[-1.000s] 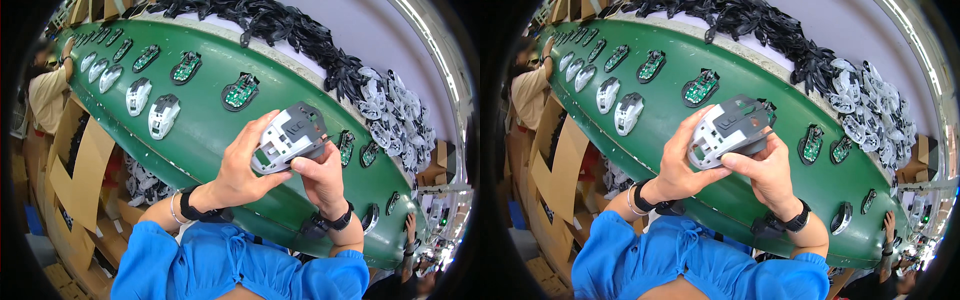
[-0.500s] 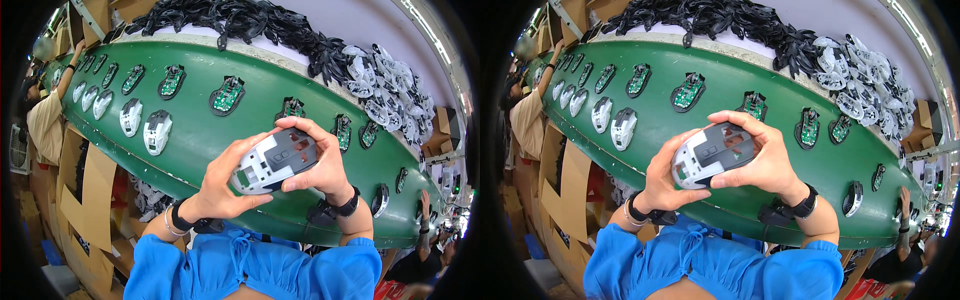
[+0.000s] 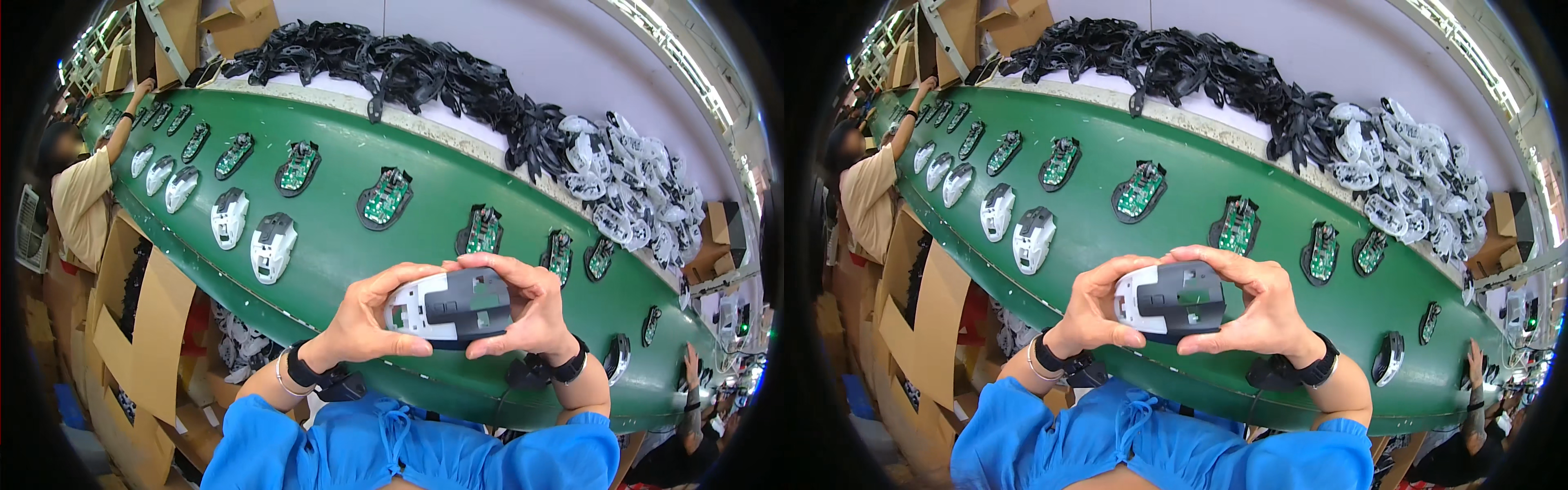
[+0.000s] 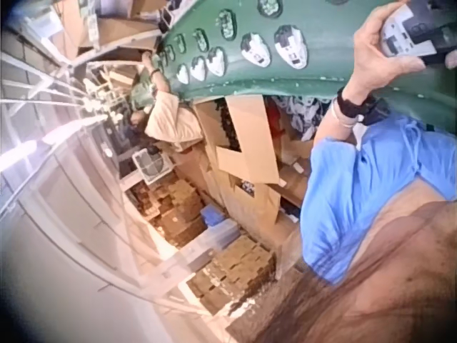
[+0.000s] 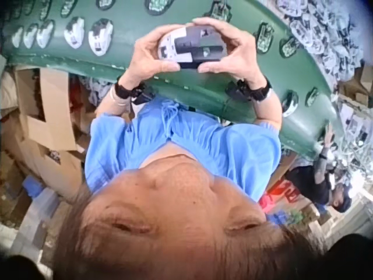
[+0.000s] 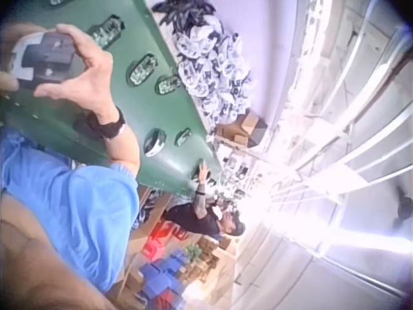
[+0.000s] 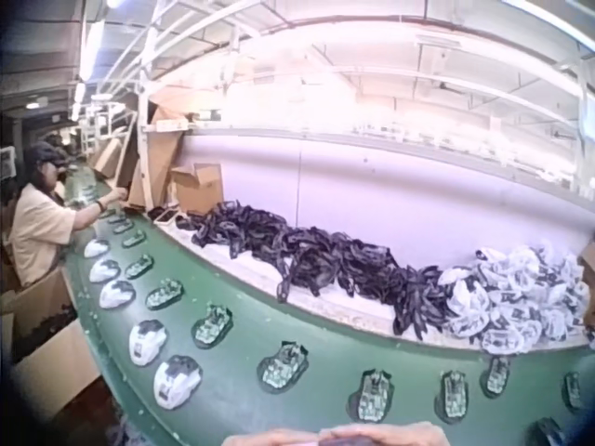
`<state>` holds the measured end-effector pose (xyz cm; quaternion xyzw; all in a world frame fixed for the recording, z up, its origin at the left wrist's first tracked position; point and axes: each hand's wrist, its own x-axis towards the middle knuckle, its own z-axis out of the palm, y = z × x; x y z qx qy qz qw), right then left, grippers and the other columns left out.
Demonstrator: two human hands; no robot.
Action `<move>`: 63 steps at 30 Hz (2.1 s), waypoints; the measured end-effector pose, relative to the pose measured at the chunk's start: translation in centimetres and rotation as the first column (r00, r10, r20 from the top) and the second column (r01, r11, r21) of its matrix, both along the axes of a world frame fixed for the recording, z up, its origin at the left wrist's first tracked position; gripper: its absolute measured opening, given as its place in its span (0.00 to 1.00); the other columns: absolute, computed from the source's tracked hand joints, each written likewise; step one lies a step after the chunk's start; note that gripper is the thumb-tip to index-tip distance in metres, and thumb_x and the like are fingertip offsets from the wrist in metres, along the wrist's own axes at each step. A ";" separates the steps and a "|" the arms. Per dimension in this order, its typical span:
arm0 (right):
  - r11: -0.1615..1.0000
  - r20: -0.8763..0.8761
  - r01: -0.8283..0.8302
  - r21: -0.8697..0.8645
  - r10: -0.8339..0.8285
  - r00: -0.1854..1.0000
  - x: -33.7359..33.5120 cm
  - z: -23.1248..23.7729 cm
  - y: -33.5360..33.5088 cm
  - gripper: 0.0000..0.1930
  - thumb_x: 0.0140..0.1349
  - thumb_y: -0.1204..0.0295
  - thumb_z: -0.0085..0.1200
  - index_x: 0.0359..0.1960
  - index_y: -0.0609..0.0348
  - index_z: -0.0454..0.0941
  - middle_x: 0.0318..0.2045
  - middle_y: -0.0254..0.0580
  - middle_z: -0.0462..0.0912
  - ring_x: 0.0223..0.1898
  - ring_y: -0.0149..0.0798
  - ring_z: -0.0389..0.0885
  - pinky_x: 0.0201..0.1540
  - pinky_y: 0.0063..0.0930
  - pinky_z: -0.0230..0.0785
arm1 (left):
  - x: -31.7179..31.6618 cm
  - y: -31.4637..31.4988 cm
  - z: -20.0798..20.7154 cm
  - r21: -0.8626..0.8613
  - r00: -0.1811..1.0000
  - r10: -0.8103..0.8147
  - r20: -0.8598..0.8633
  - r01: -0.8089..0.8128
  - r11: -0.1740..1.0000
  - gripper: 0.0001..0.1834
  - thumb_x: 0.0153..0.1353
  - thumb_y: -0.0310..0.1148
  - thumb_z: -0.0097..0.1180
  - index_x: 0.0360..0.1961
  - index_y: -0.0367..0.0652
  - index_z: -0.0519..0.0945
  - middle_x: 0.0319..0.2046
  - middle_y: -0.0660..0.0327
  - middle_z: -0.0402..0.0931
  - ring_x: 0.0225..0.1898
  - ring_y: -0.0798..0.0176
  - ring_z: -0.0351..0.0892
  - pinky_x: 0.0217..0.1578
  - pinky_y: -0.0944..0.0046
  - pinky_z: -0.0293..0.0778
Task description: The person assembles small electronic devices on a green workbench. They pick up white plastic casings and black components, fit them together, and place the finished units into a cardboard box. The process is repeated for multiple units throughout the clip.
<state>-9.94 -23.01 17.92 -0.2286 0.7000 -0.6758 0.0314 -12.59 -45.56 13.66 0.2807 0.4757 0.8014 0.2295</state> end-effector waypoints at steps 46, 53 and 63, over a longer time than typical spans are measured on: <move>0.854 -0.150 0.275 0.442 -0.231 0.961 -7.6 2.6 1.1 0.10 0.59 0.73 0.49 0.36 0.65 0.80 0.22 0.27 0.74 0.22 0.20 0.67 0.25 0.17 0.60 | -3.6 -0.5 -0.8 -0.222 0.667 0.120 -0.736 -0.405 0.887 0.43 0.36 0.40 0.77 0.56 0.38 0.73 0.60 0.47 0.65 0.64 0.47 0.62 0.61 0.52 0.62; 0.962 0.374 0.241 -0.129 -0.178 0.910 -4.9 0.7 -1.5 0.13 0.59 0.72 0.60 0.45 0.63 0.79 0.34 0.34 0.81 0.34 0.25 0.78 0.39 0.22 0.73 | -1.0 -0.2 0.8 -0.221 0.710 0.213 -0.671 -0.466 0.857 0.43 0.37 0.34 0.76 0.57 0.36 0.71 0.55 0.49 0.72 0.61 0.47 0.66 0.60 0.54 0.64; 0.896 0.430 0.381 -0.229 -0.258 0.865 -4.3 1.9 -0.8 0.06 0.64 0.73 0.54 0.39 0.60 0.79 0.32 0.34 0.83 0.31 0.27 0.81 0.36 0.23 0.78 | -0.3 -1.6 -0.2 -0.014 0.937 0.225 0.266 -0.230 0.973 0.26 0.57 0.35 0.57 0.55 0.36 0.69 0.49 0.50 0.74 0.46 0.59 0.77 0.40 0.60 0.77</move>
